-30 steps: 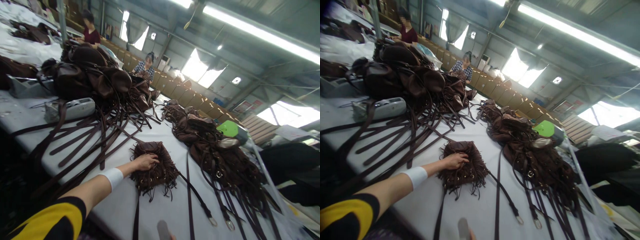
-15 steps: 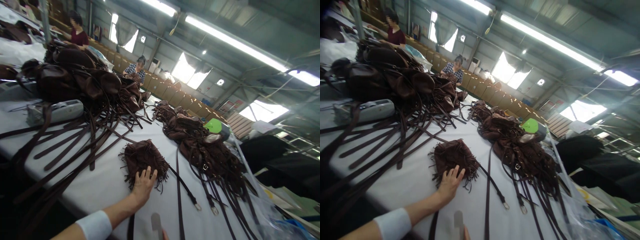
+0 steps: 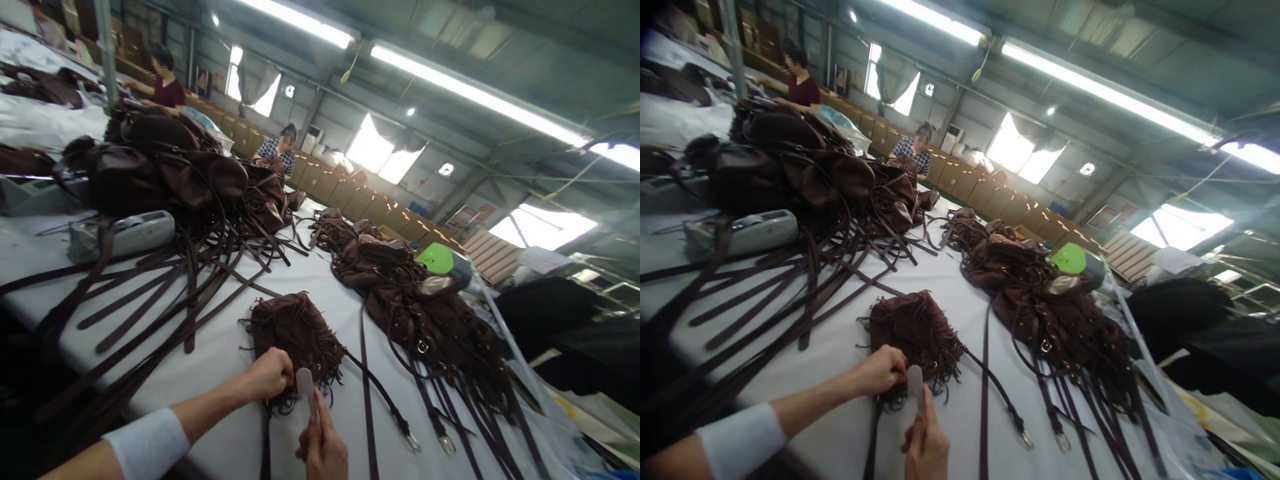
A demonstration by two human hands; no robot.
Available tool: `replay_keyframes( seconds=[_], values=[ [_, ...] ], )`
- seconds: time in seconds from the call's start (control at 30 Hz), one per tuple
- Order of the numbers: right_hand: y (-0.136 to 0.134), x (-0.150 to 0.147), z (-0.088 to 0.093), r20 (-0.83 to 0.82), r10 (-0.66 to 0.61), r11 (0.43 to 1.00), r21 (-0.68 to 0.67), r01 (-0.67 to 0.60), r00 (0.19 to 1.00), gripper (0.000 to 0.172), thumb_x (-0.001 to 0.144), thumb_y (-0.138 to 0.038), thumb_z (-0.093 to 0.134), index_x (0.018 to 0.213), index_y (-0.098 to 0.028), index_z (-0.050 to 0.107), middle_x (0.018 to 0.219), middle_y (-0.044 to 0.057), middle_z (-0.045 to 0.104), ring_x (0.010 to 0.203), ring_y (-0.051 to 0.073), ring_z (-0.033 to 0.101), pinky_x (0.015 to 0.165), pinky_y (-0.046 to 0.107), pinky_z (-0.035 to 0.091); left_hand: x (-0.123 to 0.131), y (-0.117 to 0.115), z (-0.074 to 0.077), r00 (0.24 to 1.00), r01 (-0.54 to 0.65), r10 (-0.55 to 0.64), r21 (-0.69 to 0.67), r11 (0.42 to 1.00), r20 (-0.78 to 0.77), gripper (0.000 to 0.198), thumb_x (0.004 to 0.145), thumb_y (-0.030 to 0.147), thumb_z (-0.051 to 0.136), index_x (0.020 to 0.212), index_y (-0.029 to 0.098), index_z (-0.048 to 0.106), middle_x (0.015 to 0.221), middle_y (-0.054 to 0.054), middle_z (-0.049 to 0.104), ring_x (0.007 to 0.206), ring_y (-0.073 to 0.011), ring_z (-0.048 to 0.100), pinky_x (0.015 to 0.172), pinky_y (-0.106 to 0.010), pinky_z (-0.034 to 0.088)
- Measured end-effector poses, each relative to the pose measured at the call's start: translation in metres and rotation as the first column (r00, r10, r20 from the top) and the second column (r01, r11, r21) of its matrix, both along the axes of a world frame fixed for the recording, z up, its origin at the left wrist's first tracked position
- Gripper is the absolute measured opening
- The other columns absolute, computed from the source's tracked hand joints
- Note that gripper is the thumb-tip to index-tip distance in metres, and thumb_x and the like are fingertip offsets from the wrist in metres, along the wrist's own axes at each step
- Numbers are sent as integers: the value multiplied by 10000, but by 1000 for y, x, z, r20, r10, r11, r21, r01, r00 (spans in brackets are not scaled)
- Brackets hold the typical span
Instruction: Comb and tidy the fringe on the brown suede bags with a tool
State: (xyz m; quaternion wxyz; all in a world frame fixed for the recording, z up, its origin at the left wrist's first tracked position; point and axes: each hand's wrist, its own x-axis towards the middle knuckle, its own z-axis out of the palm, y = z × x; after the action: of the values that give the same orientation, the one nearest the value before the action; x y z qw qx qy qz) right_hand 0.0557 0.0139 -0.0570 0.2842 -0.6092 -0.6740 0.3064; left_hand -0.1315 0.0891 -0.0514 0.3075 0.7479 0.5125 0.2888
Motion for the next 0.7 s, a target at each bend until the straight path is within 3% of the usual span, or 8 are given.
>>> replay_keyframes(
  seconds=[0.17, 0.23, 0.3, 0.37, 0.43, 0.5, 0.57, 0.7],
  values=[
    [45, -17, 11, 240, 110, 986, 96, -136, 965, 505, 941, -270, 221, 1396, -171, 417, 783, 50, 710, 595, 162, 643, 579, 225, 502, -11, -5, -8, 995, -30, 26, 45, 999, 94, 208, 801, 110, 472, 720, 175, 652, 845, -44, 657, 800, -157, 629, 722, -210, 474],
    [60, -25, 18, 382, 122, 976, 119, -180, 916, 514, 902, -174, 275, 1392, -205, 426, 959, 76, 721, 710, 177, 668, 656, 240, 501, -18, -8, -4, 992, -22, 14, 64, 998, 122, 166, 805, 103, 479, 802, 171, 631, 855, -31, 656, 806, -143, 625, 721, -197, 473],
    [75, -32, 26, 497, 146, 975, 73, -209, 856, 523, 871, -131, 327, 1367, -229, 464, 971, 88, 724, 777, 196, 678, 696, 253, 493, -26, -6, 6, 992, 6, -17, 87, 996, 125, 140, 806, 116, 511, 876, 178, 616, 823, -3, 665, 768, -130, 622, 708, -195, 473],
    [86, -39, 33, 499, 230, 966, -11, -259, 835, 498, 854, -131, 368, 1305, -257, 538, 914, 83, 733, 805, 206, 682, 704, 253, 491, -36, 5, 18, 995, 25, -38, 128, 991, 97, 142, 842, 171, 523, 938, 203, 621, 865, 4, 684, 830, -147, 621, 813, -243, 458],
    [90, -44, 40, 392, 350, 935, -85, -345, 851, 453, 849, -160, 389, 1233, -266, 606, 886, 68, 734, 773, 202, 684, 672, 246, 498, -47, 21, 24, 999, 23, -32, 176, 984, 44, 204, 894, 242, 486, 1047, 240, 620, 1040, -21, 682, 1053, -203, 565, 1015, -368, 339],
    [86, -45, 45, 263, 445, 895, -153, -418, 856, 414, 866, -215, 376, 1180, -247, 644, 793, 43, 724, 611, 178, 663, 548, 230, 491, -58, 40, 19, 999, 40, -34, 198, 979, -33, 287, 903, 268, 477, 1169, 269, 583, 1230, -46, 619, 1232, -257, 439, 1107, -502, 140],
    [69, -42, 46, 170, 507, 854, -232, -466, 845, 406, 891, -272, 349, 1147, -234, 661, 640, -5, 674, 441, 140, 586, 428, 208, 444, -65, 53, 3, 990, 92, -71, 183, 979, -118, 359, 878, 267, 513, 1235, 286, 550, 1327, -58, 559, 1283, -280, 383, 1108, -563, 35],
    [11, -20, 40, 180, 623, 774, -286, -565, 761, 284, 839, -340, 492, 960, -262, 736, 566, -49, 638, 480, 125, 587, 457, 175, 451, -64, 62, -27, 970, 139, -106, 144, 980, -218, 428, 906, 295, 445, 1333, 293, 458, 1428, -72, 458, 1330, -283, 314, 1090, -598, -55]
  ],
)
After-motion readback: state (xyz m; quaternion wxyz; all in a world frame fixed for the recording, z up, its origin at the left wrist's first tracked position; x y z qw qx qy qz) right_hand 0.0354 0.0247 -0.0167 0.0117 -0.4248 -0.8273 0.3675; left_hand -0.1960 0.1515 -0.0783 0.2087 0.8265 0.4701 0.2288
